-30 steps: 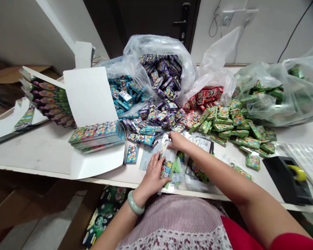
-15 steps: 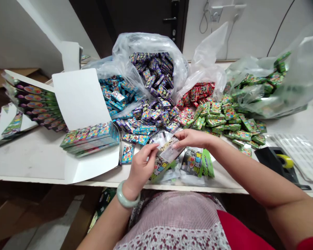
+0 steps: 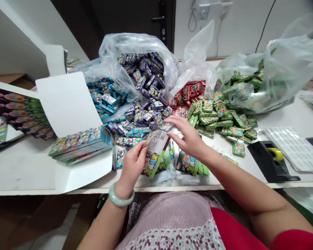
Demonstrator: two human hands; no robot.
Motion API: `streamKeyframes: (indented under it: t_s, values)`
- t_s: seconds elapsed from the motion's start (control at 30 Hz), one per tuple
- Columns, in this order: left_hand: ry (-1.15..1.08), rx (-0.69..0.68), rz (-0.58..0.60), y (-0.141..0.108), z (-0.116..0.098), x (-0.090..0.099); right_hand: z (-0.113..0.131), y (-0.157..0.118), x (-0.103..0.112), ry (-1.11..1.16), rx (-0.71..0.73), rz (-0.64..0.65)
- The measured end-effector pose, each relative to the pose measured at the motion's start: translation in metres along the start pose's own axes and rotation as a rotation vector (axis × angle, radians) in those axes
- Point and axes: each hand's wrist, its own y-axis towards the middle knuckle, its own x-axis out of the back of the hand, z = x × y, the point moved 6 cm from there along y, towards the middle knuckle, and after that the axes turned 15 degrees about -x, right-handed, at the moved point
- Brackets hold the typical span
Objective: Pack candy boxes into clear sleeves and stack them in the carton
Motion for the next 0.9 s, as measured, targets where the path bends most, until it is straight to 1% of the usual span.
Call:
streamKeyframes:
  t_s: [0.03, 0.07, 0.1, 0.17, 0.2, 0.23, 0.3, 0.33, 0.37, 0.47, 0.5, 0.53, 0.63, 0.7, 0.73, 0.77, 0.8, 0.9]
  values:
    - [-0.081, 0.070, -0.058, -0.002, 0.005, 0.001, -0.002, -0.006, 0.002, 0.003, 0.006, -0.082]
    - [-0.164, 0.124, -0.104, -0.003, 0.009, 0.000, -0.008, -0.011, -0.003, 0.042, -0.023, -0.068]
    - [-0.251, 0.164, -0.133, -0.003, 0.011, -0.003, -0.016, -0.015, -0.014, 0.109, -0.077, 0.028]
    - [-0.460, 0.245, -0.150, -0.002, 0.013, -0.015, -0.034, -0.022, -0.040, 0.265, -0.205, 0.270]
    - [-0.581, 0.296, -0.160, -0.001, 0.014, -0.022, -0.041, -0.024, -0.049, 0.318, -0.259, 0.332]
    - [-0.705, 0.353, -0.175, -0.001, 0.015, -0.029, -0.048, -0.024, -0.053, 0.349, -0.304, 0.340]
    - [-0.921, 0.456, -0.191, -0.001, 0.016, -0.043, -0.057, -0.020, -0.053, 0.378, -0.369, 0.279]
    - [-0.988, 0.492, -0.194, -0.002, 0.016, -0.047, -0.060, -0.017, -0.051, 0.398, -0.394, 0.251]
    - [-1.030, 0.517, -0.171, -0.004, 0.016, -0.051, -0.062, -0.015, -0.048, 0.429, -0.421, 0.227]
    - [-1.055, 0.555, -0.005, -0.019, 0.014, -0.060, -0.073, -0.015, -0.040, 0.519, -0.522, 0.159]
    - [-1.039, 0.557, 0.026, -0.025, 0.013, -0.061, -0.076, -0.018, -0.040, 0.531, -0.543, 0.165]
    - [-1.016, 0.552, 0.024, -0.030, 0.014, -0.061, -0.078, -0.022, -0.042, 0.529, -0.552, 0.203]
    - [-0.947, 0.522, -0.082, -0.039, 0.017, -0.054, -0.082, -0.037, -0.054, 0.439, -0.539, 0.351]
    - [-0.960, 0.532, -0.036, -0.038, 0.017, -0.055, -0.085, -0.047, -0.060, 0.393, -0.535, 0.386]
    - [-0.974, 0.538, -0.003, -0.036, 0.017, -0.057, -0.088, -0.051, -0.061, 0.392, -0.541, 0.397]
    - [-0.980, 0.534, 0.005, -0.033, 0.017, -0.056, -0.090, -0.056, -0.063, 0.402, -0.552, 0.421]
    - [-0.971, 0.516, -0.022, -0.027, 0.018, -0.054, -0.091, -0.061, -0.066, 0.412, -0.564, 0.461]
    - [-0.905, 0.426, -0.195, -0.012, 0.019, -0.043, -0.092, -0.078, -0.069, 0.379, -0.587, 0.608]
